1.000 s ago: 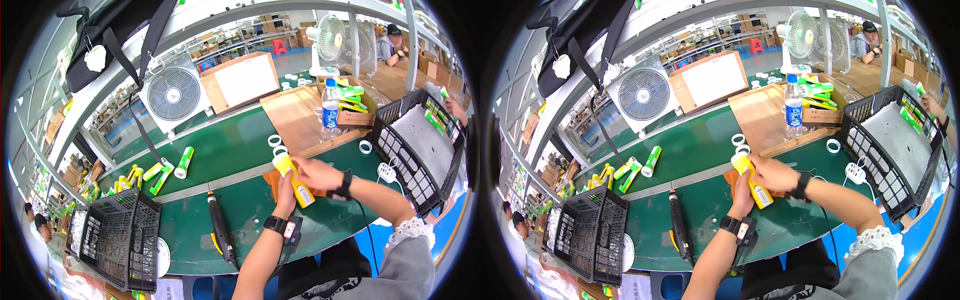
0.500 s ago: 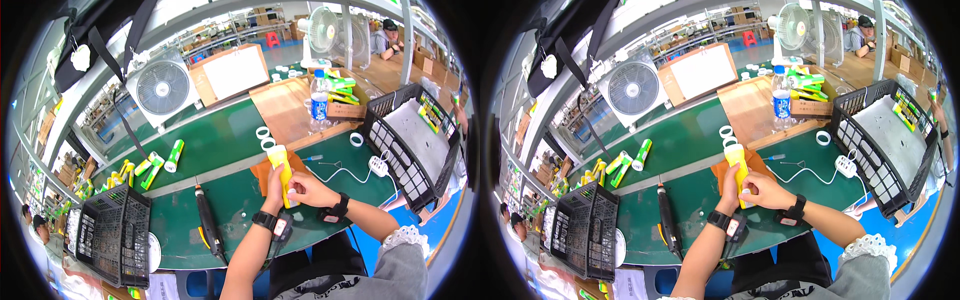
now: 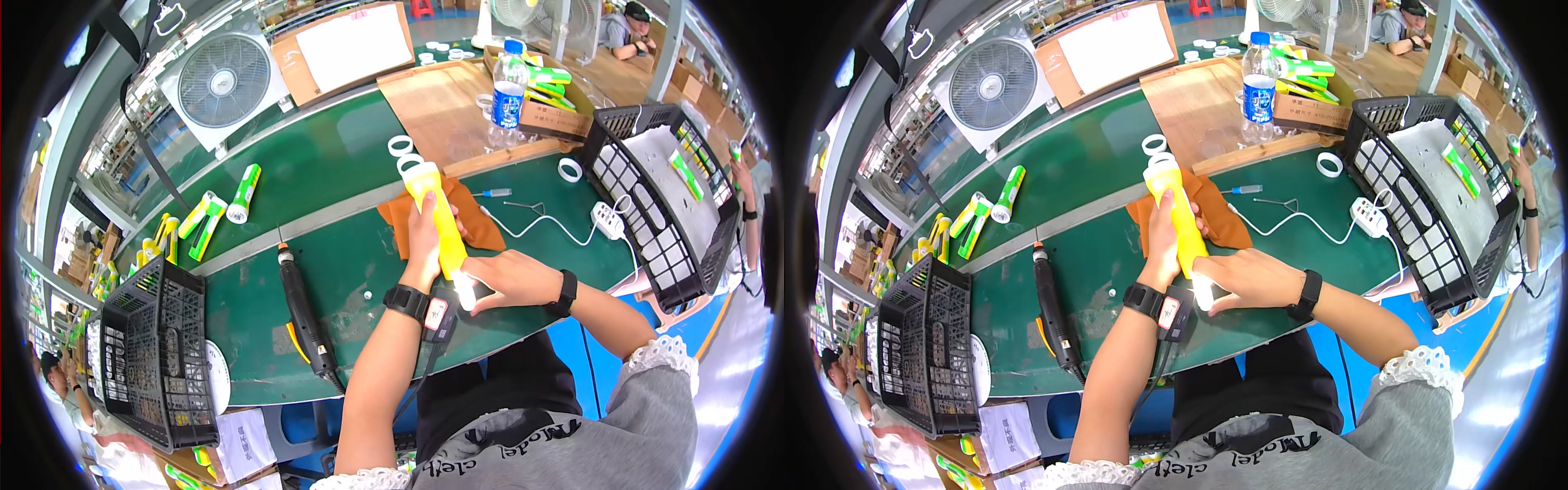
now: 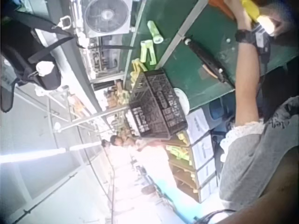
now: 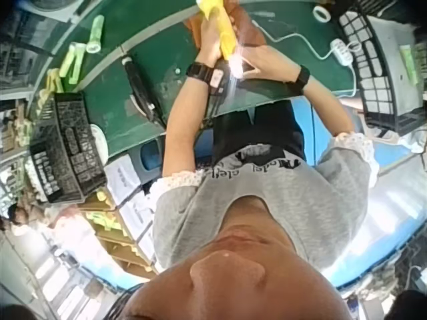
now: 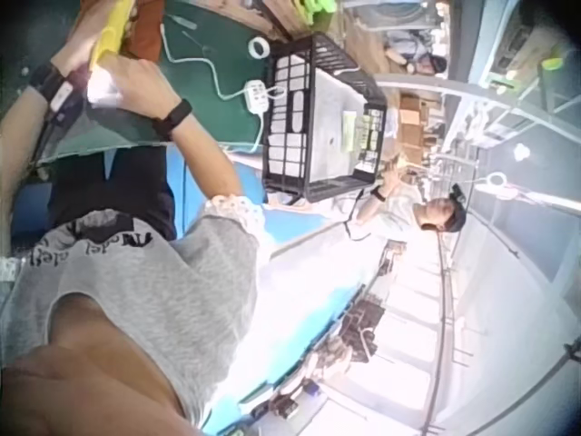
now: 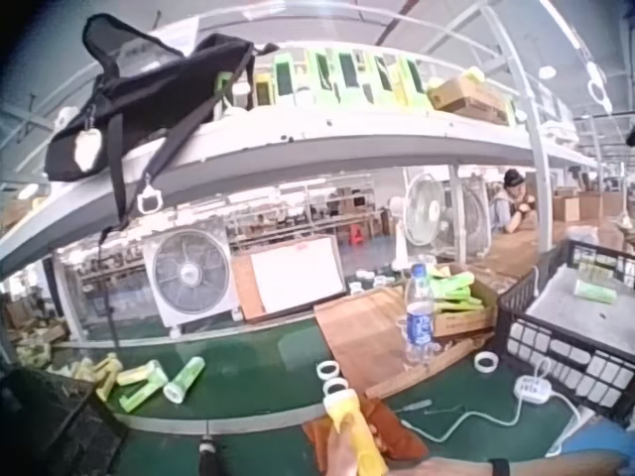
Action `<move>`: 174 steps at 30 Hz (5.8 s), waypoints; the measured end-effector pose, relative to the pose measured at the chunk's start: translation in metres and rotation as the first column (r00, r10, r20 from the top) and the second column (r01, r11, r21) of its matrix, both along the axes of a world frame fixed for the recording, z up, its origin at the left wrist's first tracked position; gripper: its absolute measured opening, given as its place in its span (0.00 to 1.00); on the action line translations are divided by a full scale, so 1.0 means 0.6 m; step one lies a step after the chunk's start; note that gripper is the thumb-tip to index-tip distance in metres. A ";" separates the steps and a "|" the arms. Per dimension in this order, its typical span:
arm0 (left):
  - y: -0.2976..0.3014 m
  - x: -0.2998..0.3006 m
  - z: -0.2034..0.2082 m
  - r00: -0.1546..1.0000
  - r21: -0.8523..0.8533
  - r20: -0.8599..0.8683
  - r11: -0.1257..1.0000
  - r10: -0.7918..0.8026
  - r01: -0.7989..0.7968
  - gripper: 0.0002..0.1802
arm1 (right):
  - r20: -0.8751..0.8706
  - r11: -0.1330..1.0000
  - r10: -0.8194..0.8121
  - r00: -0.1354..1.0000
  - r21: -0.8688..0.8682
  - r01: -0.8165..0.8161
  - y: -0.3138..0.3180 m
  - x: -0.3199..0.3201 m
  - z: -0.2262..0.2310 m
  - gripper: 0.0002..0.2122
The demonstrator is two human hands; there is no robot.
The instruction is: Assemble handheld flashlights by fitting bodies, lenses, and internal components.
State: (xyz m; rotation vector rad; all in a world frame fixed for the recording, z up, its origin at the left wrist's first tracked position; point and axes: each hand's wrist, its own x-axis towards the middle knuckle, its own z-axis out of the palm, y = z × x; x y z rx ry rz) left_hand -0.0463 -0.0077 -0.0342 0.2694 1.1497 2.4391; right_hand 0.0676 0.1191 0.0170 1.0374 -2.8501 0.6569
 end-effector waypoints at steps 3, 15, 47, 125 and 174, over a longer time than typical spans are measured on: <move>-0.001 0.007 -0.002 0.999 -0.029 -0.052 1.000 0.005 -0.006 0.18 | 0.148 0.915 -0.255 0.955 -0.282 0.288 -0.002 -0.009 0.004 0.18; 0.007 0.022 0.014 0.996 -0.182 -0.086 0.983 0.004 -0.020 0.12 | 0.031 0.849 -0.526 0.850 -0.039 0.527 0.080 -0.130 -0.001 0.12; 0.023 0.061 0.035 0.775 -0.531 -0.631 0.709 0.035 -0.465 0.37 | -0.272 0.844 -0.373 0.887 -0.497 0.203 0.053 -0.108 0.003 0.04; -0.078 -0.012 0.029 0.986 -0.210 0.099 0.971 0.133 -0.110 0.14 | -0.124 0.838 -0.545 0.829 -0.100 0.536 0.197 -0.048 0.168 0.10; -0.012 0.028 0.001 0.933 -0.179 -0.234 0.931 0.273 -0.317 0.16 | 0.059 0.950 -0.287 0.956 -0.112 0.292 -0.001 -0.082 0.006 0.10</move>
